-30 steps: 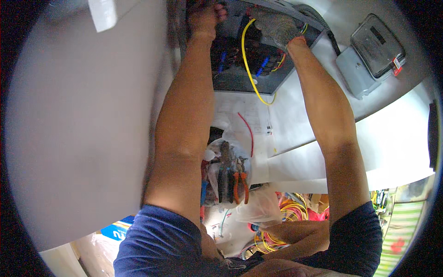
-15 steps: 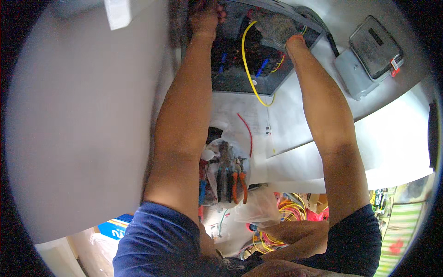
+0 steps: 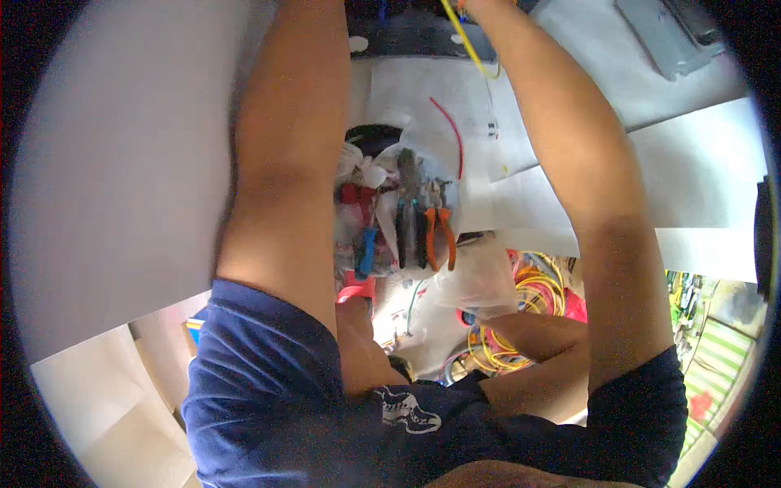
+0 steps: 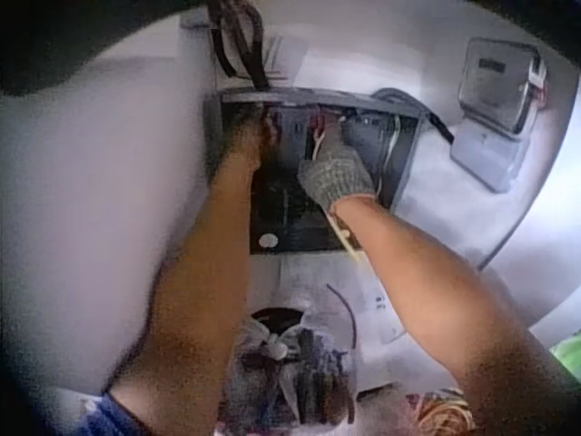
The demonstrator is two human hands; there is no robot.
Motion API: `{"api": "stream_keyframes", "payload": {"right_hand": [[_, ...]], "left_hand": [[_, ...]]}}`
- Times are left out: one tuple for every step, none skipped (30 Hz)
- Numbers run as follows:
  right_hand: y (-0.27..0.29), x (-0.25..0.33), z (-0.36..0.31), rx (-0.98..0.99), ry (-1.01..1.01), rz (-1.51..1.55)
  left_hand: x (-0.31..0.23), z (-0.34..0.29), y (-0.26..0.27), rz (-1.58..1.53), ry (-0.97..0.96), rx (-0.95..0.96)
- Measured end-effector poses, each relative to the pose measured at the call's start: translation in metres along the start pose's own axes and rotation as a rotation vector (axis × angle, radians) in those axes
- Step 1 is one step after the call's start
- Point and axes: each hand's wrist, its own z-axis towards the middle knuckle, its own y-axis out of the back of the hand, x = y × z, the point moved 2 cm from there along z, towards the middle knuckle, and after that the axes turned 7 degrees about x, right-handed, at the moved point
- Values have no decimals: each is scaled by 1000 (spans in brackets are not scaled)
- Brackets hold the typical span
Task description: The person is wiring and connecting various electrical wires into a circuit breaker box or electrical panel.
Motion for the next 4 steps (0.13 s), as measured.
{"api": "stream_keyframes", "payload": {"right_hand": [[-5, -4, -4, 43, -72, -18], [-7, -7, -3, -117, 111, -10], [-8, -11, -3, -280, 300, -8], [-15, -19, -2, -270, 291, -10]], "left_hand": [[-1, 0, 0, -31, 21, 37], [0, 1, 1, 39, 35, 48], [0, 1, 2, 105, 43, 58], [5, -4, 3, 101, 55, 54]]}}
